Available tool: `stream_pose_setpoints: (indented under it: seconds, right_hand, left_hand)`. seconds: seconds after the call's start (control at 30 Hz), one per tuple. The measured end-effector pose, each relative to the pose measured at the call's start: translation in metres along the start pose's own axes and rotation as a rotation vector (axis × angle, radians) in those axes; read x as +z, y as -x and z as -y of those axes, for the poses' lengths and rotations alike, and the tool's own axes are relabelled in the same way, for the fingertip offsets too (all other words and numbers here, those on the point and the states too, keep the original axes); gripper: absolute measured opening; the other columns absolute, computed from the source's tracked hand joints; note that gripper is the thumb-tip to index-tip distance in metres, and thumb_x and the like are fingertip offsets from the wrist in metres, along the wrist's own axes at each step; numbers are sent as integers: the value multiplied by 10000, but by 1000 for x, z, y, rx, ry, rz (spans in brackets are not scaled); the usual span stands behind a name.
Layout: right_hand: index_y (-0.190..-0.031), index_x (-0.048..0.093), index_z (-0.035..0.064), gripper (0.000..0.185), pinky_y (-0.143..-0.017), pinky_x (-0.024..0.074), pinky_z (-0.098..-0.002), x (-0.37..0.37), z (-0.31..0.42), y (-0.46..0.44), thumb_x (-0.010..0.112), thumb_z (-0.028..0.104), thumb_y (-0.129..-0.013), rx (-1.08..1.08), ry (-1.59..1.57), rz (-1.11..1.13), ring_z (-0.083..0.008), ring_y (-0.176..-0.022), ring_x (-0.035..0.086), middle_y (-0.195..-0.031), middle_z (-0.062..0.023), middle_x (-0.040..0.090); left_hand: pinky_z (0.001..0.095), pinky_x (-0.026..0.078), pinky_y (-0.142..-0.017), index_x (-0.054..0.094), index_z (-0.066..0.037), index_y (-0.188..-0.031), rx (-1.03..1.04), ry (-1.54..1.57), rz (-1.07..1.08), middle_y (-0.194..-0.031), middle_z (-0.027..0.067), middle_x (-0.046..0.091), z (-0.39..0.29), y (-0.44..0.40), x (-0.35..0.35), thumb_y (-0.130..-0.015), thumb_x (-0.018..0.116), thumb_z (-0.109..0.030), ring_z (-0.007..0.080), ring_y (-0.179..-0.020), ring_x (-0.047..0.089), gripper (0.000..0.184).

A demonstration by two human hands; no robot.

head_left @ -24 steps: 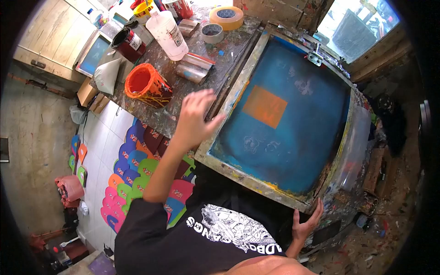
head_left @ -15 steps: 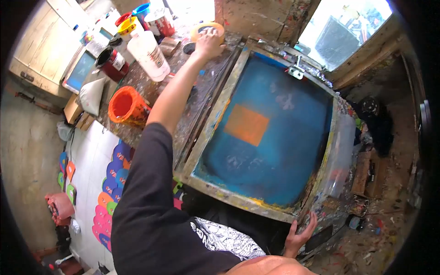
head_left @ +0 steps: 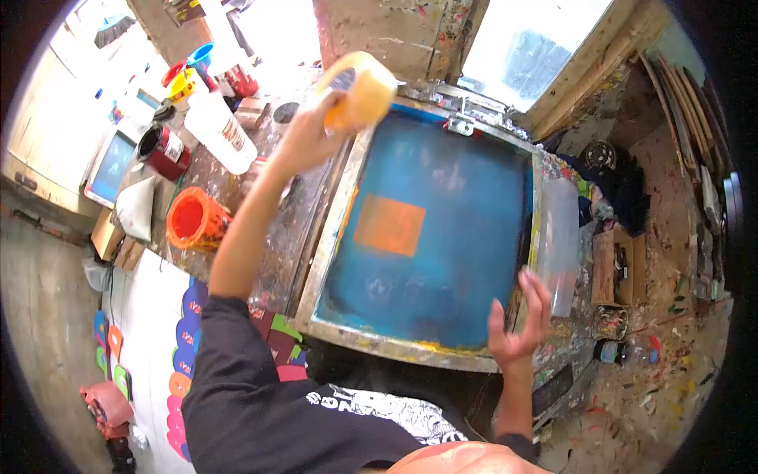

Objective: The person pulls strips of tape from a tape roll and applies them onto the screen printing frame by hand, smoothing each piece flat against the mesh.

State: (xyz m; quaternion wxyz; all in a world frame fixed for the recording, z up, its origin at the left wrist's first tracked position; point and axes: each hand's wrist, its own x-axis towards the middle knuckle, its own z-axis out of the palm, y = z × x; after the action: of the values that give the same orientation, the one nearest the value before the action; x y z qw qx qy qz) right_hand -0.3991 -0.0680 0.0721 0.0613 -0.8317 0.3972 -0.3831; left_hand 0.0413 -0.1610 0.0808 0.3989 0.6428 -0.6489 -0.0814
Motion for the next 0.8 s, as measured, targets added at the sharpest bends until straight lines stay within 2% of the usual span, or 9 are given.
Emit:
stream_pose_setpoints:
  seconds: [0.13,0.2,0.23,0.37,0.43,0.5,0.6,0.73,0.8]
  right_hand:
    - [-1419,539,-4,778,-1115,412,-474,32,63,-63,851,362,-807,-39,-214,25,-384,-1313,520,-1408,-203,551]
    - [-1429,536,-2,857,-1119,398,-475,32,88,-71,875,428,-770,-51,-265,36,-379,-1326,500,-1408,-197,542]
    - [-1416,551,-1,889,-1112,390,-476,29,97,-73,880,473,-740,-75,-258,162,-372,-1321,488,-1399,-190,538]
    - [-1408,578,16,908,-1078,391,-473,36,108,-43,873,527,-717,-91,-212,449,-360,-1278,489,-1344,-175,546]
    - [-1393,610,12,862,-1091,386,-474,42,109,-29,865,509,-737,-55,-267,468,-358,-1275,504,-1348,-179,565]
    - [-1407,613,7,841,-1099,388,-470,47,106,-13,855,492,-765,-96,-283,490,-358,-1269,521,-1373,-197,576]
    - [-1434,590,-1,747,-1075,439,-490,53,101,2,723,527,-922,-195,-267,507,-378,-1298,521,-1416,-227,559]
    - [-1463,579,42,724,-1050,459,-499,54,96,12,578,594,-995,-314,-182,472,-368,-1278,534,-1444,-214,557]
    - [-1462,583,50,704,-1049,461,-499,46,98,11,561,586,-1006,-328,-153,490,-367,-1275,534,-1447,-205,559]
  left_hand:
    - [417,531,-885,602,4,-1210,203,208,-2,-1086,178,679,-77,133,10,-825,865,-235,306,-994,683,524]
    - [395,531,-892,599,7,-1214,140,286,24,-1085,175,678,-102,193,21,-827,848,-148,283,-1023,681,486]
    - [422,530,-913,590,9,-1224,43,388,82,-1134,206,657,-116,214,24,-798,878,-158,364,-1063,673,541]
    - [402,527,-926,585,12,-1234,-108,669,45,-1143,196,657,-134,279,40,-791,889,-139,345,-1077,672,558]
    - [398,534,-933,599,14,-1238,-68,548,-17,-1152,194,667,-139,290,41,-787,902,-168,306,-1096,676,573]
    - [434,520,-963,593,17,-1244,-95,596,-3,-1190,215,648,-139,305,52,-804,892,-216,356,-1142,649,581]
    - [450,509,-908,576,11,-1209,-169,763,0,-1109,198,633,-144,317,60,-838,848,-225,362,-1056,637,517]
    - [453,491,-899,556,25,-1199,-31,696,-244,-1075,197,628,-145,328,80,-856,812,-228,391,-1008,621,497]
    - [460,480,-891,557,40,-1163,-21,714,-201,-1062,211,625,-154,326,81,-847,809,-277,409,-1015,609,514]
